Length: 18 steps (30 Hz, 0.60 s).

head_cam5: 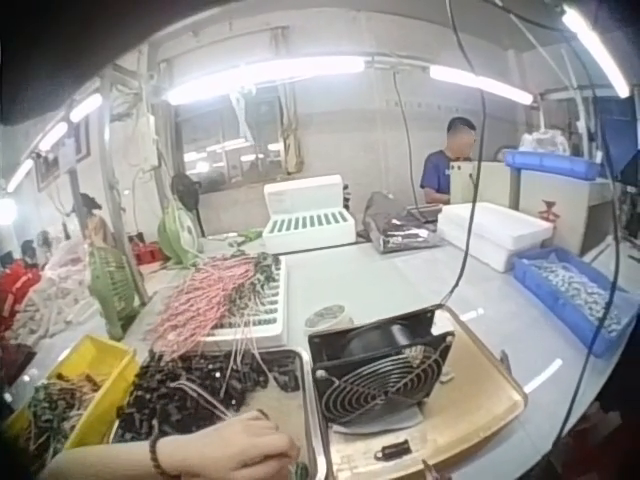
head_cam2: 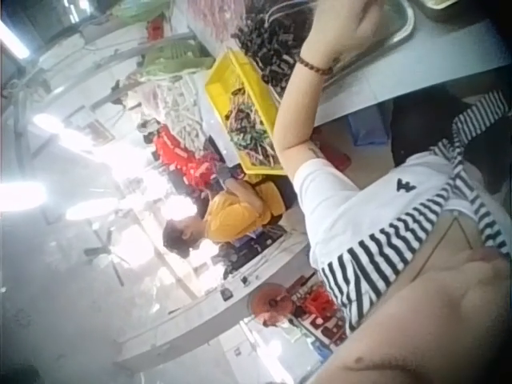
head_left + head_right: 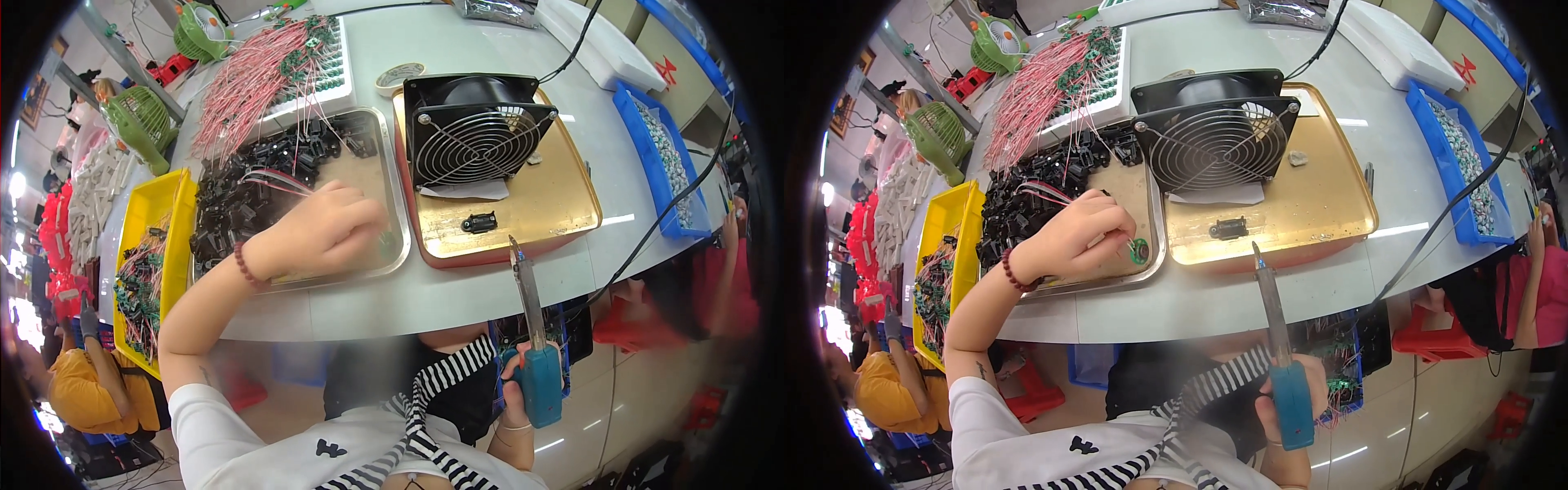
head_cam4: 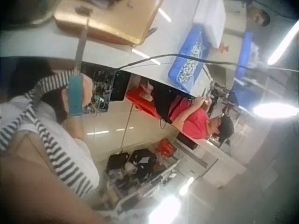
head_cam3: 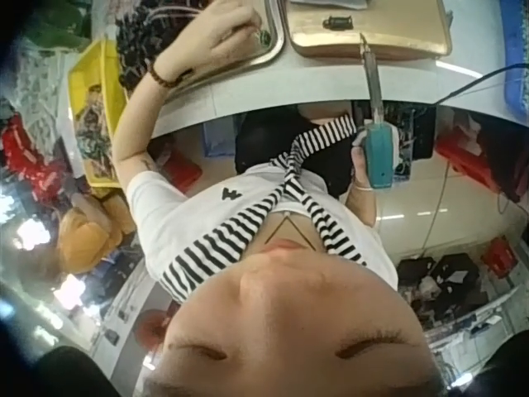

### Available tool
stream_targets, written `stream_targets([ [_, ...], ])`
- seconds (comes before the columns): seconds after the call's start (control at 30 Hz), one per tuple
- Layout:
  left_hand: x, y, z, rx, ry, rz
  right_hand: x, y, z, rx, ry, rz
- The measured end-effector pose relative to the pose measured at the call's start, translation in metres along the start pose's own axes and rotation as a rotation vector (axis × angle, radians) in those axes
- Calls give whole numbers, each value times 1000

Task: The person prepares a soldering iron, picks up circuit boards with attached wires and plastic housings from trays, and solders the wires to the plastic components using the soldering iron.

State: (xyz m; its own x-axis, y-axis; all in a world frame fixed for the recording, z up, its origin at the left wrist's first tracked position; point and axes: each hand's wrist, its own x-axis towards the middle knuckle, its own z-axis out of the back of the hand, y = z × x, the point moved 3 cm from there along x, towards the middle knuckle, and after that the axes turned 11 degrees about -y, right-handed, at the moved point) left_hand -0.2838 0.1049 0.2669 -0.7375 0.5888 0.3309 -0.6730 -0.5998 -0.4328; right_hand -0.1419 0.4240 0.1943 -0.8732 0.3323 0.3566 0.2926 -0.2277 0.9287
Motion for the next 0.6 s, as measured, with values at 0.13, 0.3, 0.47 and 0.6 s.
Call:
stream_targets([
  [0.13,-7,22,-6,-130,12,23,-1,0,5,-15,-25,-19],
  [0.3,-7,12,14,-48,-357,166,-1,-5,9,-7,-38,-58],
  [0.47,-20,17,3,99,-288,278,-1,-3,4,38,-8,-70],
  [0.6,-12,7,-18,176,-271,245,0,-2,3,30,4,-39],
])
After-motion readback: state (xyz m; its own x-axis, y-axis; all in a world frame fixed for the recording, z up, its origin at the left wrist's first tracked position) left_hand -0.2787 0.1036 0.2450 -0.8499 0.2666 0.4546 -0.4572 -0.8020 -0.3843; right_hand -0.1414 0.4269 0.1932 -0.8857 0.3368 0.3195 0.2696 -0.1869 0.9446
